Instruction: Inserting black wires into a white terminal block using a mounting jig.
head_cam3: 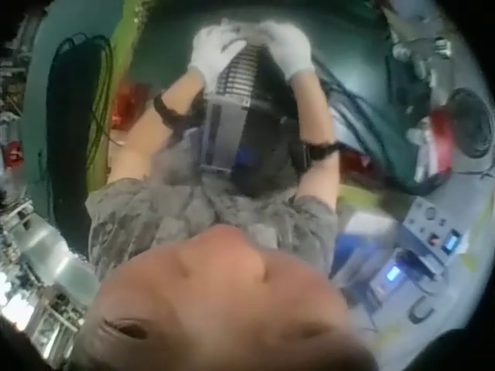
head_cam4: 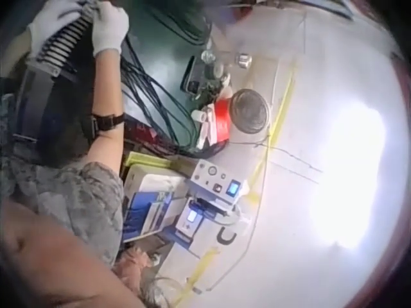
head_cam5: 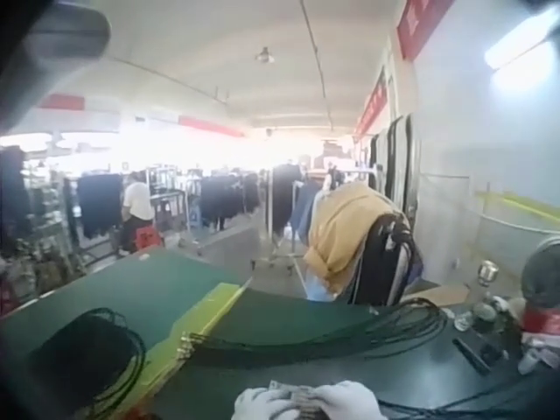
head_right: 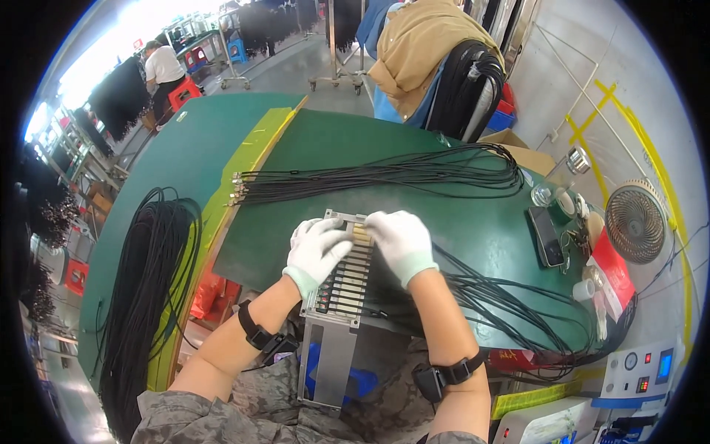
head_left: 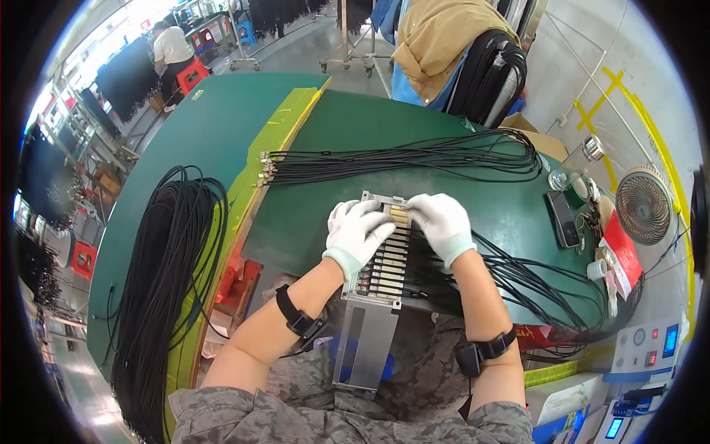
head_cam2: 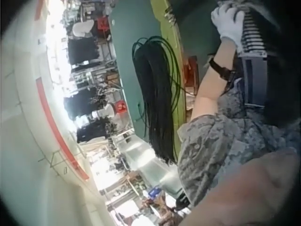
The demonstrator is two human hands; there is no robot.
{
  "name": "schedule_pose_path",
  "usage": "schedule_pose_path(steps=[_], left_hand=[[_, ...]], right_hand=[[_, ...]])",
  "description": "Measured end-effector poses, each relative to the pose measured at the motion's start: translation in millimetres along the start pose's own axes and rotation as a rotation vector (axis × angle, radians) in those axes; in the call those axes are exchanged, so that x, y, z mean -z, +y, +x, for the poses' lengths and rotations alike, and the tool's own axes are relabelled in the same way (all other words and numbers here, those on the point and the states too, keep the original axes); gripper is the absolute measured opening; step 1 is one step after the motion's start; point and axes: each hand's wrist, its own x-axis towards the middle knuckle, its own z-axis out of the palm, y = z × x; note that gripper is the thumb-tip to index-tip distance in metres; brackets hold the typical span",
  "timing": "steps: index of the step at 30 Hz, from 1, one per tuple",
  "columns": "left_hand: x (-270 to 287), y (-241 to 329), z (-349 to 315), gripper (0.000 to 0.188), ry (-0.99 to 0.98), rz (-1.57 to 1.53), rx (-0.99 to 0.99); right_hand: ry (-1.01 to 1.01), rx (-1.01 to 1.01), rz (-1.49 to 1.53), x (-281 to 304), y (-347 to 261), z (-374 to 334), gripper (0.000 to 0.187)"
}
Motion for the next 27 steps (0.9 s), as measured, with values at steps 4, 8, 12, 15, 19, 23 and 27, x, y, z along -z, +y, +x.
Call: schedule_pose_path(steps=[4, 8, 12, 15, 19, 23, 27], left_hand=[[0.2, -1.9, 4.8, 0.021, 0.098, -0.138, -0.008], [3.4, -8.4, 5.5, 0.019, 0.188, -0.140, -0.032], [4.4, -17.1, 8.1, 0.018, 0.250, -0.169, 0.076], [4.8, -19.7, 8.7, 0.018, 0.236, -0.075, 0.141], [3.4, -18.6, 8.5, 0.020, 0.175, -0.097, 0.185], [2.3, -19.0, 6.7, 0.022, 0.172, -0.058, 0.167], [1.8, -18.5, 6.3, 0.021, 0.201, -0.043, 0.160]], right_hand=[[0.064, 0.225, 0.059, -22.4, -11.2, -3.4, 0.014], [-0.099, -0.029, 0.174, -3.1, -14.7, -2.3, 0.011], [-0.227, -0.116, 0.291, 14.9, 7.1, -7.1, 0.010], [-0.217, -0.113, 0.123, 13.4, 9.2, -6.8, 0.009], [-0.205, -0.066, -0.066, 11.8, 10.3, -5.4, 0.007], [-0.185, -0.036, -0.171, 11.8, 11.7, -5.7, 0.007], [-0.187, -0.026, -0.202, 11.9, 11.2, -5.8, 0.006]])
